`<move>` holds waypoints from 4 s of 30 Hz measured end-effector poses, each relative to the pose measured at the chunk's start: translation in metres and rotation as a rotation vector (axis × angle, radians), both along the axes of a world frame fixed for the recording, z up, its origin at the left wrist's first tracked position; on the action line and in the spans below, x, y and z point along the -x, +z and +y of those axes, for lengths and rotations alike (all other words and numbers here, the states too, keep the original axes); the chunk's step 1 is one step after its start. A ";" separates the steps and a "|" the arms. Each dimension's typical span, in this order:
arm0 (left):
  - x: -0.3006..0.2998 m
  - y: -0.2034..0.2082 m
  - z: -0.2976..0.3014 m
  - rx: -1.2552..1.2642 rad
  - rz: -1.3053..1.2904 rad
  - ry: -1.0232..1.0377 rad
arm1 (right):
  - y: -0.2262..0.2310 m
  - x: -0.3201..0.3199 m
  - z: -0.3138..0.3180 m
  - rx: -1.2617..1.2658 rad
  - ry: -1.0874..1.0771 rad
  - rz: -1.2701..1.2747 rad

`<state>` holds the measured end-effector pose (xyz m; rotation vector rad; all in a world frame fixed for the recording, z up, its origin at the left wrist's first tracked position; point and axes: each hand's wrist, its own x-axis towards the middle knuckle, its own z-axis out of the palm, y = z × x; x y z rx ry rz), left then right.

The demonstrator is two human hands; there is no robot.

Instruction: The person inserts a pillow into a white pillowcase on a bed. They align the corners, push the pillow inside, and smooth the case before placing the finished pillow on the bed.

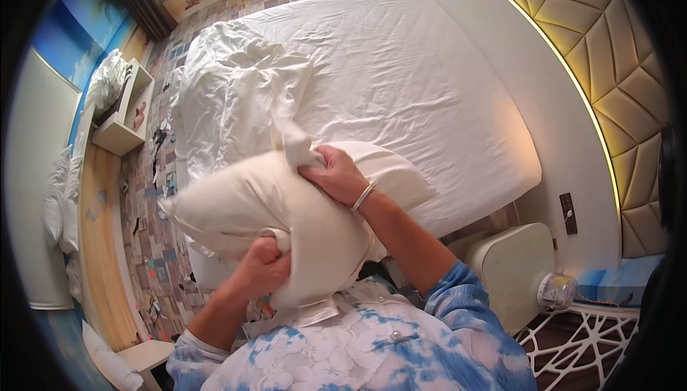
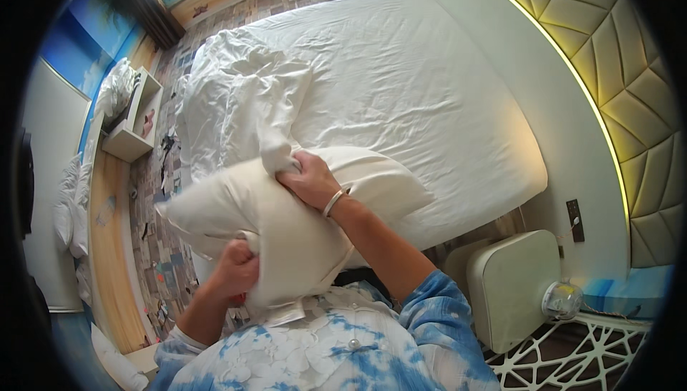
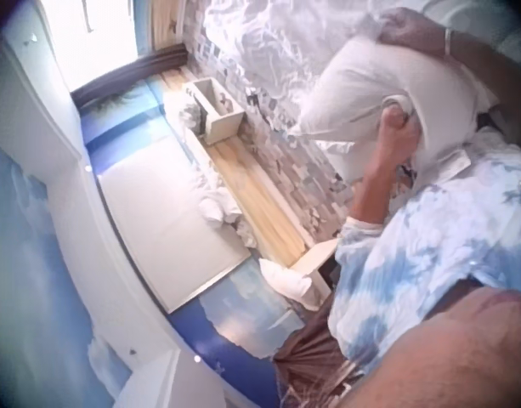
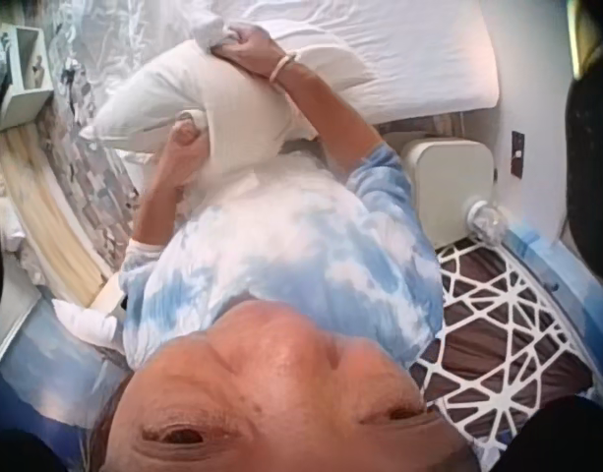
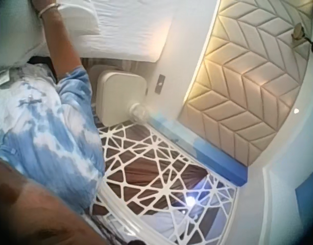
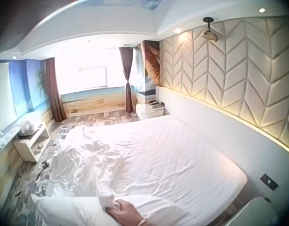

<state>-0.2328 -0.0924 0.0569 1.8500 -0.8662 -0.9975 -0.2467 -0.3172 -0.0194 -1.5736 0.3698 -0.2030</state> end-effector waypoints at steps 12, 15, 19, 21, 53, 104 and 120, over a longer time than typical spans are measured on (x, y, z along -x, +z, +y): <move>0.101 0.008 -0.119 -0.294 0.089 -0.274 | -0.057 0.137 -0.116 0.189 -0.431 0.078; 0.103 0.041 -0.125 -0.363 -0.392 -0.697 | -0.054 0.174 -0.133 0.221 -0.442 0.205; 0.076 0.063 -0.128 0.084 -0.634 -0.753 | -0.071 0.204 -0.127 0.266 -0.421 0.217; 0.073 0.063 -0.140 -0.054 -0.807 -0.807 | -0.081 0.220 -0.119 0.418 -0.470 0.258; 0.016 -0.194 -0.306 -0.180 -0.946 -1.030 | 0.007 0.273 0.074 0.863 -0.893 0.401; 0.012 -0.103 -0.344 0.262 -0.674 -0.957 | -0.145 0.164 -0.095 0.150 -0.728 0.333; 0.019 -0.118 -0.292 0.261 -0.479 -0.542 | -0.014 0.175 -0.031 -0.922 -0.712 -0.686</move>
